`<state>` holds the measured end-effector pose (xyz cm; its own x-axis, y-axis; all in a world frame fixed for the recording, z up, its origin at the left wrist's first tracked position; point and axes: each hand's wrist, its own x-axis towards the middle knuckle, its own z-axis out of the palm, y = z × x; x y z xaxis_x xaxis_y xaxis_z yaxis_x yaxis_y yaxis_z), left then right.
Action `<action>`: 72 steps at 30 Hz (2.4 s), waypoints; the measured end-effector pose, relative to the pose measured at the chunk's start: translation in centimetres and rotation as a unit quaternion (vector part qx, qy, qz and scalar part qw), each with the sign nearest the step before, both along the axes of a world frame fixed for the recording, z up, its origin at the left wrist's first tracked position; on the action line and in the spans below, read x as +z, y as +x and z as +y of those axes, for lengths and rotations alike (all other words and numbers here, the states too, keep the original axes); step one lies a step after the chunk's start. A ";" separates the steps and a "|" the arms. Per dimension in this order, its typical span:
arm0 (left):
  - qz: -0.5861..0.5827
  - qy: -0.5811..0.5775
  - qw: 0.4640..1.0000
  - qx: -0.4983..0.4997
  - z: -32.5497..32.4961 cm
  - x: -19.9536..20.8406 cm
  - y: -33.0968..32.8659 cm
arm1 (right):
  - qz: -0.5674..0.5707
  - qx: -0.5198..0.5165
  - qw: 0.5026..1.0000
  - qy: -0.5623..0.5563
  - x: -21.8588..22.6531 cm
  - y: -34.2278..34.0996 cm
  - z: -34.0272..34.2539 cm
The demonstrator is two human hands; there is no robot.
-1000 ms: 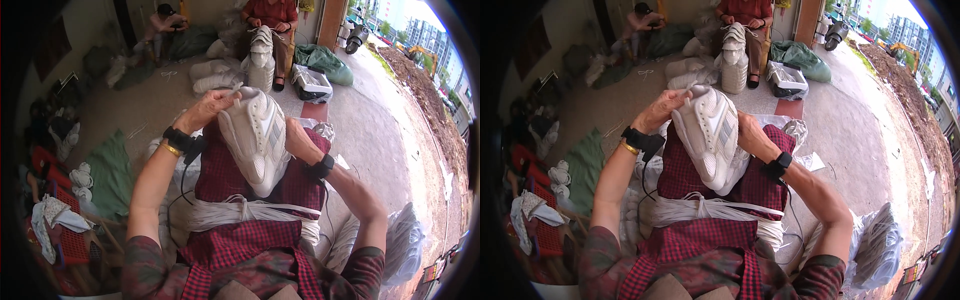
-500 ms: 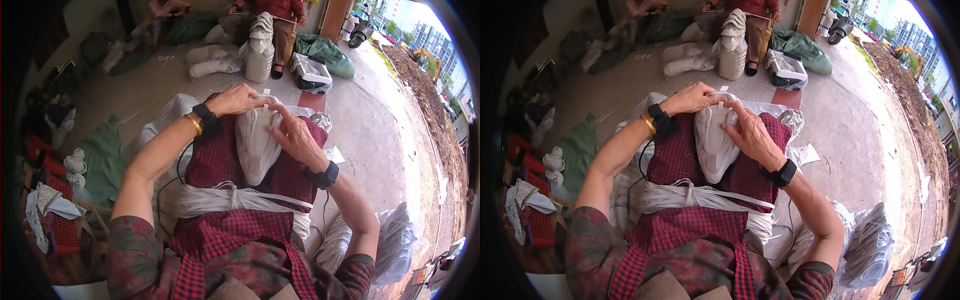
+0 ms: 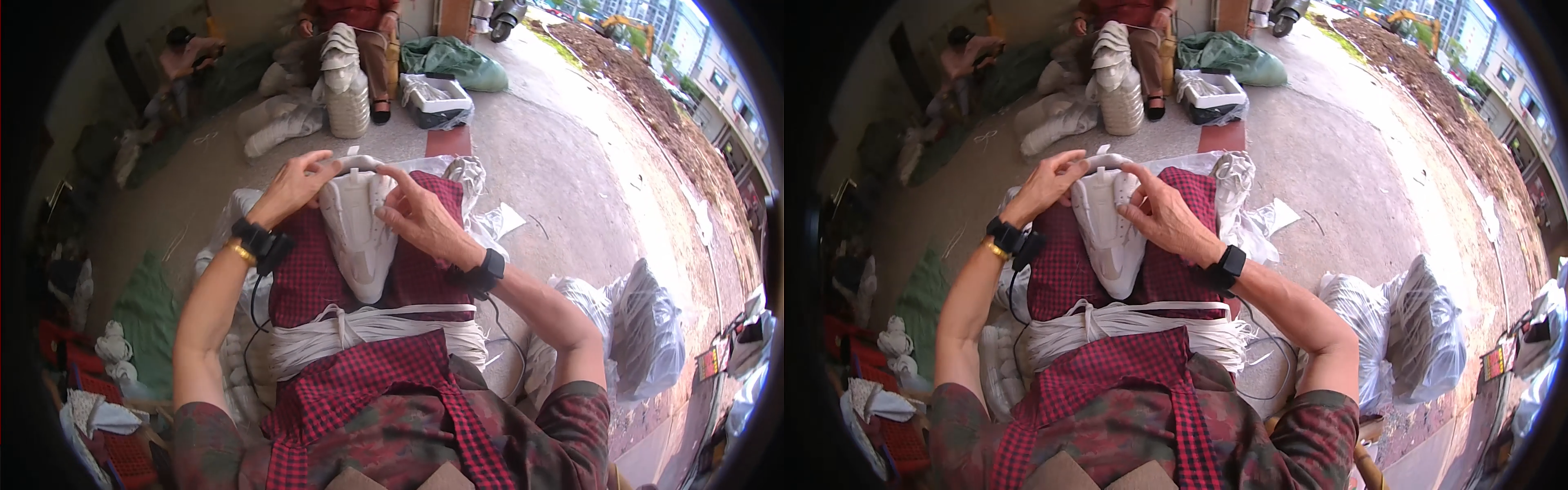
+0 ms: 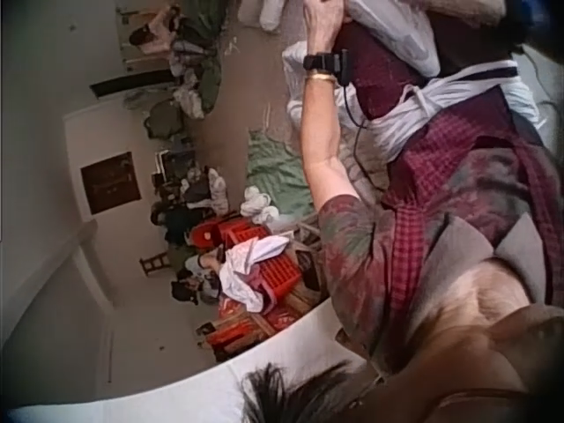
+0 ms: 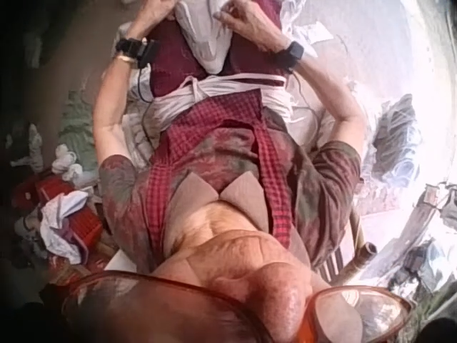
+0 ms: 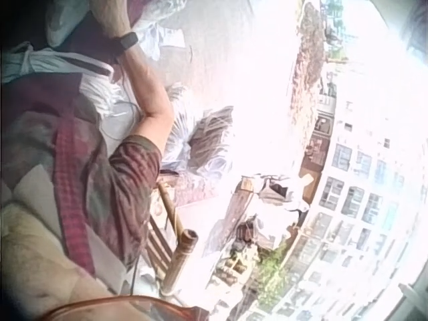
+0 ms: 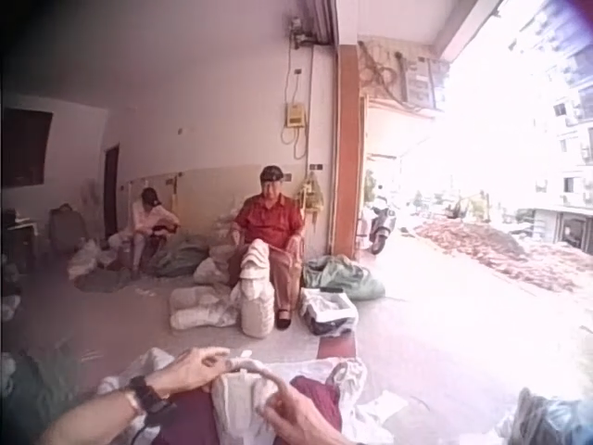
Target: Lacing the upper portion of a white shoe during manufacturing.
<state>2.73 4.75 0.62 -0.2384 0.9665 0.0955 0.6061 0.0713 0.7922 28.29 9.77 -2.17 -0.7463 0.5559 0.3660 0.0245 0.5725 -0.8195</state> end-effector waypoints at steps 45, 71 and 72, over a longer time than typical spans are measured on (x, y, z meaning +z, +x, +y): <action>-0.248 0.080 0.944 -0.203 -13.8 7.0 5.0 | -0.338 -0.658 0.663 0.116 -9.7 35.1 22.9; 0.025 0.243 0.958 -0.152 -13.4 -0.9 10.5 | -0.227 0.084 0.949 -0.202 4.7 3.7 -7.8; 0.013 0.250 0.958 -0.136 -13.3 -0.9 10.5 | -0.198 0.077 0.957 -0.197 5.1 3.1 -8.7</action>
